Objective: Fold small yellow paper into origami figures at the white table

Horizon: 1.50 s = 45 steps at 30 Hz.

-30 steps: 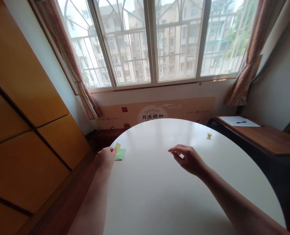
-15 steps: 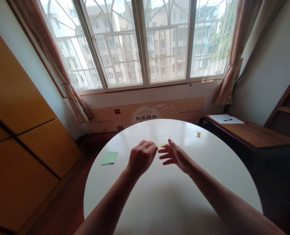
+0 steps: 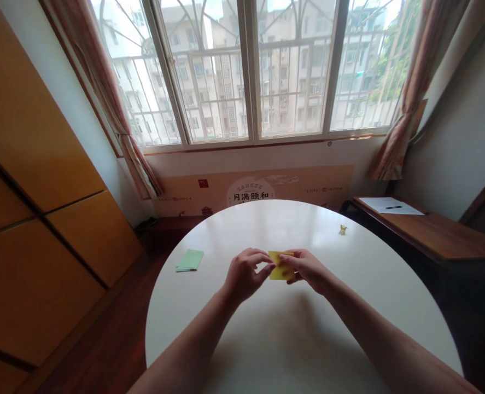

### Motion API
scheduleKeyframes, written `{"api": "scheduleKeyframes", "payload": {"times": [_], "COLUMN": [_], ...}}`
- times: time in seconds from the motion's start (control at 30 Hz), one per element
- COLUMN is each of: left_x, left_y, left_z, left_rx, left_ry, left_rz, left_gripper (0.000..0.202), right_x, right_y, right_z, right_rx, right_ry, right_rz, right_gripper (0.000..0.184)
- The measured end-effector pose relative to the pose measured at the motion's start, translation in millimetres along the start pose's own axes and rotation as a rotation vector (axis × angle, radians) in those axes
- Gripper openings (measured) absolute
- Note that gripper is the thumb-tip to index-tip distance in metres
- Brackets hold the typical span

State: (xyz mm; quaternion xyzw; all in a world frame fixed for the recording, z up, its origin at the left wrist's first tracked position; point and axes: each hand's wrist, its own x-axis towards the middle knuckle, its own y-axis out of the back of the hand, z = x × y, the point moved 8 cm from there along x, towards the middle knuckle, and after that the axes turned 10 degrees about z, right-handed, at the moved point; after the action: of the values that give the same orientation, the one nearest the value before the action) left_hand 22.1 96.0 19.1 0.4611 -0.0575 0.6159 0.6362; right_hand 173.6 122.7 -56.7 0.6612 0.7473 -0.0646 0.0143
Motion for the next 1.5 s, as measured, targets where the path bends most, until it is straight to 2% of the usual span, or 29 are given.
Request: {"api": "scheduleKeyframes", "payload": {"times": [0.13,0.27,0.43,0.6,0.8,1.0,1.17,1.3,1.4,1.5], "left_x": [4.9,2.2,-4.8,-10.9,-12.7,-11.7,-17.4,-26.9,-29.8,-29.2], "left_y": [6.5,-3.2,-18.8,-26.4,-23.5,-21.3,-29.1,-38.6,-40.1,-36.8], "left_z": [-30.7,-49.2,-51.3,-48.9,-56.4,-60.5,-59.0,-59.6,-56.1,-49.6], "left_rx": [-0.062,-0.187,-0.34,-0.41,-0.419,-0.454,-0.54,-0.616,-0.636,-0.627], "left_ry": [0.203,0.391,0.539,0.636,0.719,0.761,0.861,0.996,1.027,0.995], "left_rz": [0.078,0.03,-0.045,-0.058,-0.011,0.003,-0.08,-0.211,-0.305,-0.367], "left_gripper": [0.023,0.033,0.031,0.025,0.023,0.034,0.057,0.074,0.071,0.06], "right_x": [2.5,1.8,0.3,-2.2,-3.0,1.3,1.8,0.0,-0.6,-1.3], "right_y": [1.7,-0.4,-3.4,-5.9,-4.1,-2.5,-0.7,-2.3,-4.3,-6.2], "right_z": [1.5,0.3,-2.5,-5.9,-9.9,-6.5,-10.6,-15.3,-17.5,-19.5], "right_rx": [-0.009,-0.012,-0.013,-0.008,-0.012,0.0,0.023,0.011,-0.014,-0.044], "right_ry": [0.003,0.015,0.037,0.058,0.091,0.116,0.174,0.234,0.287,0.35], "right_rz": [0.044,0.055,0.069,0.065,0.018,0.012,0.053,0.055,0.054,0.053], "right_gripper": [0.033,0.036,0.041,0.045,0.041,0.035,0.031,0.036,0.034,0.026]}}
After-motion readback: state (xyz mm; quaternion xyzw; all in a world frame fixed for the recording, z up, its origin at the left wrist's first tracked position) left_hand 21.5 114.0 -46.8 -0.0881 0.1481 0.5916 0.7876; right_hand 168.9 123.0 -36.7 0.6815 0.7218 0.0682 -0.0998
